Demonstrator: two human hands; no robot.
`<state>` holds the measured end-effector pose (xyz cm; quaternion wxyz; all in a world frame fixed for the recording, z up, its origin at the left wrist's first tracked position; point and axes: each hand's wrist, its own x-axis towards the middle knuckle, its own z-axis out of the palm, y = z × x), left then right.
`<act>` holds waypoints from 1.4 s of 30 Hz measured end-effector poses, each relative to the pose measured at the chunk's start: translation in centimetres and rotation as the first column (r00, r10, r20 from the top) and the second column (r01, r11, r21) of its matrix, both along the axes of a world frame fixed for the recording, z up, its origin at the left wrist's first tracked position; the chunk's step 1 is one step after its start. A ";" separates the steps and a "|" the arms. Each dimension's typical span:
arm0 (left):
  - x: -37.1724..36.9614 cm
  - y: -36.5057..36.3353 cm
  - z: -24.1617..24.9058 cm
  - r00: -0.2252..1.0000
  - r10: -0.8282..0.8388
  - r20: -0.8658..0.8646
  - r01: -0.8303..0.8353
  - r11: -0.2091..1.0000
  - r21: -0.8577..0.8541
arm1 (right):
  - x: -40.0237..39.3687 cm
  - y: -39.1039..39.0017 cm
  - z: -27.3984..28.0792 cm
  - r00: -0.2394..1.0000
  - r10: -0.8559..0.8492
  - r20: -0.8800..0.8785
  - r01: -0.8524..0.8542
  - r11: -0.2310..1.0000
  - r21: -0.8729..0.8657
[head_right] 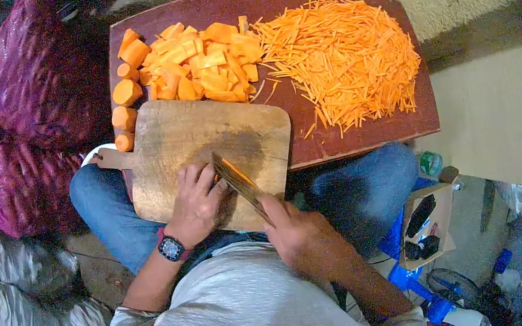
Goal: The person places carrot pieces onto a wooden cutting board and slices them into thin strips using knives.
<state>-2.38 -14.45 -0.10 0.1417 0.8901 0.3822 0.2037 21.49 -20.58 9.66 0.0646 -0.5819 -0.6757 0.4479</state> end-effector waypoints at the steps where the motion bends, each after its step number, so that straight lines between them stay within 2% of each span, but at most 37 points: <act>1: 0.1 0.1 -0.1 1.000 -0.002 0.005 0.002 1.000 0.000 | -0.6 0.7 0.0 1.000 -0.002 0.005 0.002 1.000 0.000; 4: 0.1 -0.1 -0.2 1.000 0.003 -0.016 -0.002 1.000 0.028 | -2.3 3.2 -0.6 0.999 0.003 0.047 -0.003 1.000 -0.012; 7: 0.1 0.1 -0.1 0.999 0.032 0.013 -0.032 0.999 0.035 | -2.3 3.2 -1.3 1.000 0.025 -0.009 -0.025 0.998 0.059; 9: 0.0 -0.1 -0.2 1.000 0.021 -0.013 -0.021 0.999 0.030 | -1.3 2.0 -0.2 0.999 -0.028 -0.029 0.026 0.997 -0.066; 13: -0.1 -0.3 -0.2 1.000 0.017 -0.011 -0.016 1.000 0.025 | -0.6 0.5 1.5 0.999 0.019 0.027 -0.017 0.997 -0.081; 16: 0.0 -0.2 -0.2 1.000 0.031 -0.001 -0.031 0.999 0.020 | -1.8 2.1 -0.2 0.997 -0.078 -0.016 0.076 0.991 -0.112; 18: -0.2 -0.3 -0.3 0.999 0.032 -0.032 -0.030 0.998 0.051 | -2.5 3.3 -1.8 0.999 0.017 -0.042 -0.013 0.996 0.093; 22: -0.1 -0.2 -0.5 0.999 0.044 -0.007 -0.044 0.998 0.036 | -2.0 3.1 -0.6 1.000 -0.010 -0.006 0.010 1.000 -0.020; 24: -0.3 -0.2 -0.7 0.999 0.025 0.041 -0.026 0.999 0.037 | -0.6 0.8 -0.2 0.995 0.091 -0.030 -0.087 0.990 0.107; 25: -0.4 -0.2 -0.6 0.999 0.032 0.041 -0.034 0.999 0.034 | -0.5 0.4 0.1 0.995 0.098 -0.030 -0.094 0.990 0.103; 27: -0.3 -0.1 -0.3 0.998 0.017 0.056 -0.021 0.997 0.070 | -0.4 0.0 1.2 0.999 0.005 0.036 -0.002 0.997 -0.079; 31: -0.2 -0.3 -0.5 0.999 0.024 0.030 -0.026 0.998 0.057 | -2.8 2.9 -1.1 0.999 -0.036 0.037 0.038 0.997 -0.068; 33: -0.3 -0.3 -0.2 0.999 0.046 0.004 -0.046 0.996 0.074 | -3.4 3.9 -1.5 1.000 0.021 -0.010 -0.021 0.997 0.069; 34: -0.4 -0.2 -0.2 0.999 0.044 0.001 -0.044 0.996 0.081 | -3.3 3.8 -0.9 1.000 0.019 -0.013 -0.018 0.997 0.077; 36: -0.3 -0.4 -0.4 0.999 0.044 0.004 -0.045 0.996 0.083 | -2.4 3.0 0.8 0.999 -0.009 0.032 0.012 0.997 -0.074; 37: -0.4 -0.5 -0.4 0.998 0.055 0.004 -0.055 0.996 0.076 | -1.9 1.9 1.2 0.999 0.001 0.033 0.002 0.997 -0.080; 40: -0.4 -0.6 -0.4 0.999 0.043 0.007 -0.044 0.995 0.086 | -1.0 0.1 1.2 0.999 0.015 0.029 -0.015 1.000 -0.027; 42: -0.2 -0.5 -0.4 0.998 0.045 0.032 -0.047 0.996 0.072 | -1.4 0.7 -0.6 0.998 -0.027 -0.055 0.029 0.999 0.037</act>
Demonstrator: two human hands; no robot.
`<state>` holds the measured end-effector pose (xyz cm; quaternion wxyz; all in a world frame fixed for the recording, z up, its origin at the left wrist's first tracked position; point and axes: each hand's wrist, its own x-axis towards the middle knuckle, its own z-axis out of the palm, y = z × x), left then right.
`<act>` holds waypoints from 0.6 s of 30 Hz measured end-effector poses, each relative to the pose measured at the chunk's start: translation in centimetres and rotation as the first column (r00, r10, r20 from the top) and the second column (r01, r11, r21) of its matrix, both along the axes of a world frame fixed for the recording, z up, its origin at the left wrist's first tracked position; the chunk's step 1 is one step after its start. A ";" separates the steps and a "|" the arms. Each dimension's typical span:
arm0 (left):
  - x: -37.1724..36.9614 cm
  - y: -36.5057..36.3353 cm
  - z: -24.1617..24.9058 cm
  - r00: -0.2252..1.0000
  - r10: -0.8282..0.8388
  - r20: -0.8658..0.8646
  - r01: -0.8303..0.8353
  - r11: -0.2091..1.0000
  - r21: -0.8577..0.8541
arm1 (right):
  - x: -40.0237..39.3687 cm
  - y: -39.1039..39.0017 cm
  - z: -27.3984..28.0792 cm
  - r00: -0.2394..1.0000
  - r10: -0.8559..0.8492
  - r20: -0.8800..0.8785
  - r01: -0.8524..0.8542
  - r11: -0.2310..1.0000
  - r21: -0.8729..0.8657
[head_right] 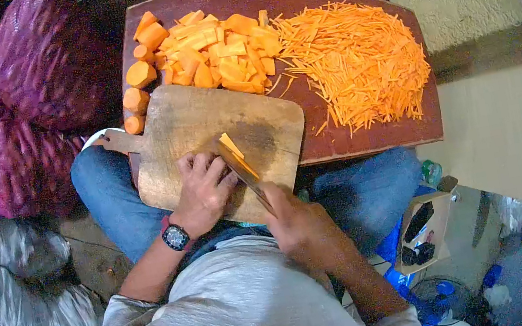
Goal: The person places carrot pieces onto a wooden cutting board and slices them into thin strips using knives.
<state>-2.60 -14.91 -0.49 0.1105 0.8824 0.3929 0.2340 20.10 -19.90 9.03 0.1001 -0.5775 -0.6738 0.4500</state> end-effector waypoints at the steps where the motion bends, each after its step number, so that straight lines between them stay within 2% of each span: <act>1: 0.1 0.1 -0.1 1.000 -0.004 0.002 0.004 1.000 0.002 | -0.5 1.0 -0.3 1.000 -0.004 0.002 0.004 1.000 0.002; 4: 0.0 -0.1 -0.2 1.000 0.008 -0.002 -0.008 1.000 0.023 | -1.7 2.9 -0.5 0.999 0.026 0.019 -0.026 0.999 0.037; 7: -0.2 0.0 -0.1 1.000 -0.002 -0.031 0.002 1.000 -0.001 | -0.5 1.8 0.1 0.998 0.049 0.051 -0.047 0.998 -0.044; 9: 0.0 -0.1 -0.3 1.000 -0.007 0.003 0.007 1.000 0.020 | 1.1 -0.9 0.2 0.989 0.126 0.080 -0.136 0.982 0.128; 10: -0.1 -0.1 -0.3 1.000 0.002 0.002 -0.002 1.000 0.017 | 1.2 -1.1 0.3 0.988 0.136 0.080 -0.145 0.981 0.126; 12: -0.1 0.0 -0.2 1.000 -0.021 0.009 0.020 0.999 0.039 | 0.8 -1.4 1.2 0.997 0.024 0.067 -0.026 0.999 0.027; 16: 0.0 -0.2 -0.4 1.000 -0.019 0.018 0.018 0.999 0.049 | -1.3 2.8 -0.6 0.997 0.013 0.082 -0.005 0.995 -0.097; 18: -0.1 -0.1 -0.4 1.000 -0.012 -0.003 0.012 0.998 0.055 | -1.6 3.2 -1.2 0.998 0.054 -0.025 -0.052 0.994 0.096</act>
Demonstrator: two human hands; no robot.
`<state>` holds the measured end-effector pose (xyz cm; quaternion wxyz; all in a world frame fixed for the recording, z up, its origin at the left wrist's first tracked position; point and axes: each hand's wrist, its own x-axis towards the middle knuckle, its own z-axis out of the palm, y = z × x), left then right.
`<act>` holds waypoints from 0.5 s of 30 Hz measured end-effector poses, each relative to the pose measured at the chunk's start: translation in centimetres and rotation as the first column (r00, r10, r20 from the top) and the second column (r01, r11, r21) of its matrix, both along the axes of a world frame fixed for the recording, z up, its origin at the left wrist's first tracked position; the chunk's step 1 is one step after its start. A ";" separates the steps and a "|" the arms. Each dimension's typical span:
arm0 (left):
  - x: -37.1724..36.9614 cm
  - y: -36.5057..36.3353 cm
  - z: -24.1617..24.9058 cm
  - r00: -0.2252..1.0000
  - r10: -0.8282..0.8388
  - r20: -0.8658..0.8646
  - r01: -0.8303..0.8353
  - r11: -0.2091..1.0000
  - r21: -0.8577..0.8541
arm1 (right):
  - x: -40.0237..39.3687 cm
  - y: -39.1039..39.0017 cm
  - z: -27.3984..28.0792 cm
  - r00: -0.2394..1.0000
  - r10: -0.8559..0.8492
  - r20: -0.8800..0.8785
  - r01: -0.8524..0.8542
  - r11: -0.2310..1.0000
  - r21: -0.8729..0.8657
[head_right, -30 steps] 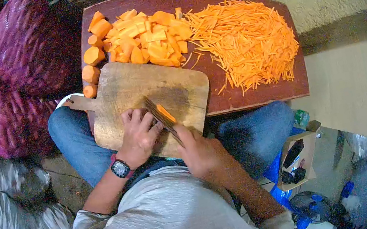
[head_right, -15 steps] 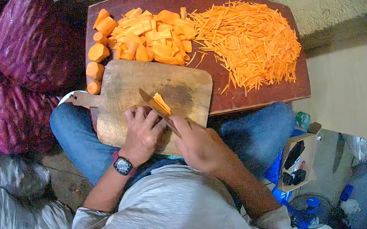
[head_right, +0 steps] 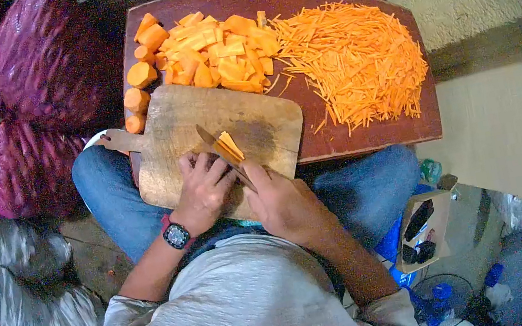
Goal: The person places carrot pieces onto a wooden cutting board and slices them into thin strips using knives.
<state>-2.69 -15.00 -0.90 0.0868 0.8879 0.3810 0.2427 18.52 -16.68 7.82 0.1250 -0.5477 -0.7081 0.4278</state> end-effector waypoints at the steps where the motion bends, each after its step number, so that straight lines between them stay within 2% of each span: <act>1: 0.0 0.1 0.1 1.000 -0.003 0.000 0.003 1.000 0.005 | 0.3 -0.3 0.2 1.000 -0.003 0.000 0.003 1.000 0.005; 4: 0.0 -0.2 0.1 0.999 0.051 0.015 -0.051 0.998 -0.036 | 1.9 -3.0 1.7 1.000 0.004 0.008 -0.003 0.998 -0.055; 6: -0.1 -0.2 0.1 0.998 0.044 0.047 -0.043 0.999 -0.031 | 2.2 -4.3 2.6 0.990 -0.048 0.130 0.067 0.987 -0.148; 9: -0.2 -0.2 0.0 0.999 0.040 0.027 -0.039 0.998 -0.046 | 1.3 -3.0 0.4 0.997 -0.060 0.054 0.063 0.996 -0.068; 13: -0.2 -0.1 -0.1 0.998 0.045 0.052 -0.044 0.999 -0.018 | -0.4 -0.2 0.3 0.999 -0.024 0.046 0.026 0.999 -0.039; 15: -0.3 -0.2 -0.3 0.997 0.062 0.051 -0.059 0.997 -0.050 | 0.1 -0.7 1.7 0.990 0.016 0.139 0.009 0.984 -0.177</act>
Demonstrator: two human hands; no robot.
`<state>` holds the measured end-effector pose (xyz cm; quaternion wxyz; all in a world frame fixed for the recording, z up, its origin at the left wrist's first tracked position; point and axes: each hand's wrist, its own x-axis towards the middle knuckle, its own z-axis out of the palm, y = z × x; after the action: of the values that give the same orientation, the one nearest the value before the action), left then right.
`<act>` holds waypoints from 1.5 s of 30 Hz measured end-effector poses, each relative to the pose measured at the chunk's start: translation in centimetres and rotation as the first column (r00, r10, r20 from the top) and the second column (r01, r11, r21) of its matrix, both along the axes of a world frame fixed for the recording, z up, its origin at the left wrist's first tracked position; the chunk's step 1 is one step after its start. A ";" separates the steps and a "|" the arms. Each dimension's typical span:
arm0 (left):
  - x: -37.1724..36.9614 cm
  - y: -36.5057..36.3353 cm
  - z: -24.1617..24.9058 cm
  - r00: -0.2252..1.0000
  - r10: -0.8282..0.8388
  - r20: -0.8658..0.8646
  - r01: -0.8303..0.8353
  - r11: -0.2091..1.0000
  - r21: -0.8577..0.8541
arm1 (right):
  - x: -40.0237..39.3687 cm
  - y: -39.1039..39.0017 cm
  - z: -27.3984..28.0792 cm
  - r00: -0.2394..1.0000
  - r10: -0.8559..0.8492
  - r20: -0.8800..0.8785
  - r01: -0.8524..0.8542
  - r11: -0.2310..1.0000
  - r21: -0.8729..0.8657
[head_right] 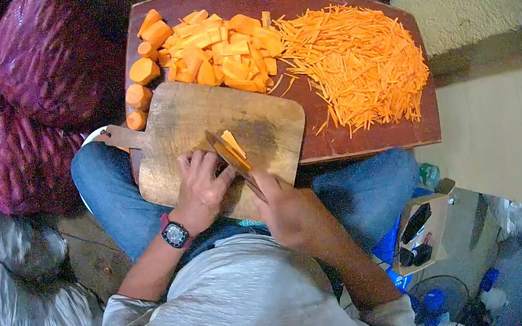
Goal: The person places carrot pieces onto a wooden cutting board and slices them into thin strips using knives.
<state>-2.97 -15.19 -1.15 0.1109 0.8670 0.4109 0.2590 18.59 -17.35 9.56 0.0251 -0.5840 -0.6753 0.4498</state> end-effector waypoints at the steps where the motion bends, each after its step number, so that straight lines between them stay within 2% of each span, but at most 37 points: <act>1: 0.0 0.0 0.0 1.000 0.011 0.002 -0.011 1.000 -0.005 | 0.6 -0.9 0.2 1.000 0.011 0.002 -0.011 1.000 -0.005; 3: 0.1 -0.1 0.1 1.000 0.009 0.004 -0.009 1.000 -0.009 | 1.6 -2.9 0.5 0.997 -0.073 -0.010 0.073 0.997 0.014; 7: 0.2 0.0 -0.2 1.000 0.005 -0.003 -0.005 1.000 -0.004 | 0.7 -1.7 -1.3 0.991 -0.075 -0.107 0.088 0.989 0.120; 9: 0.2 0.0 -0.1 1.000 0.017 0.015 -0.018 1.000 0.021 | -0.5 0.6 -1.7 0.997 -0.016 -0.073 0.024 0.994 0.107; 13: 0.1 0.2 0.0 1.000 0.016 0.024 -0.017 1.000 0.020 | 0.4 -0.7 -0.4 0.999 0.014 -0.032 -0.011 0.996 0.092; 15: -0.1 0.0 0.3 1.000 -0.001 0.004 0.001 1.000 -0.003 | 1.1 -2.4 0.8 0.996 -0.070 -0.054 0.074 0.993 0.088; 19: 0.1 0.0 -0.2 1.000 0.004 0.028 -0.004 1.000 -0.001 | 0.3 -1.6 -1.4 0.991 -0.076 -0.106 0.089 0.988 0.127; 21: 0.1 0.0 -0.4 0.999 0.009 0.035 -0.010 1.000 0.024 | -1.1 0.7 -2.0 0.998 -0.004 -0.063 0.011 0.994 0.110; 25: 0.1 0.0 -0.2 1.000 0.023 0.003 -0.024 0.999 0.042 | -0.6 -0.1 0.1 1.000 0.004 -0.010 -0.003 0.999 0.035; 27: 0.1 -0.1 -0.2 0.999 0.009 0.036 -0.011 0.998 0.054 | 0.9 -2.5 0.7 0.999 -0.019 -0.045 0.024 0.992 0.121; 30: 0.0 -0.2 0.1 1.000 0.009 0.008 -0.009 0.999 0.044 | 1.4 -3.2 0.0 0.995 -0.037 -0.092 0.049 0.990 0.133; 34: 0.2 -0.3 -0.3 1.000 0.016 0.006 -0.016 0.996 0.087 | -0.3 0.0 -1.1 0.999 -0.009 -0.040 0.013 0.995 0.100; 37: 0.3 -0.2 -0.2 1.000 0.026 -0.003 -0.025 0.999 0.040 | -0.2 0.0 -0.7 0.999 0.031 -0.041 -0.024 0.986 0.164; 40: 0.1 -0.3 -0.1 1.000 0.023 -0.015 -0.022 0.999 0.042 | 1.2 -2.3 0.0 0.999 -0.003 -0.043 0.006 0.997 0.078; 43: 0.1 -0.3 -0.3 1.000 -0.002 -0.014 0.002 1.000 0.029 | 1.2 -2.5 -1.0 0.998 -0.043 -0.049 0.049 0.991 0.127; 45: 0.2 -0.3 -0.5 1.000 0.011 0.020 -0.012 0.999 0.047 | 0.1 -0.3 -2.1 0.996 0.017 -0.091 0.002 0.979 0.206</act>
<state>-2.74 -15.47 -1.66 0.0932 0.8645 0.4085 0.2777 18.65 -17.70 7.44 0.1149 -0.5542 -0.7185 0.4042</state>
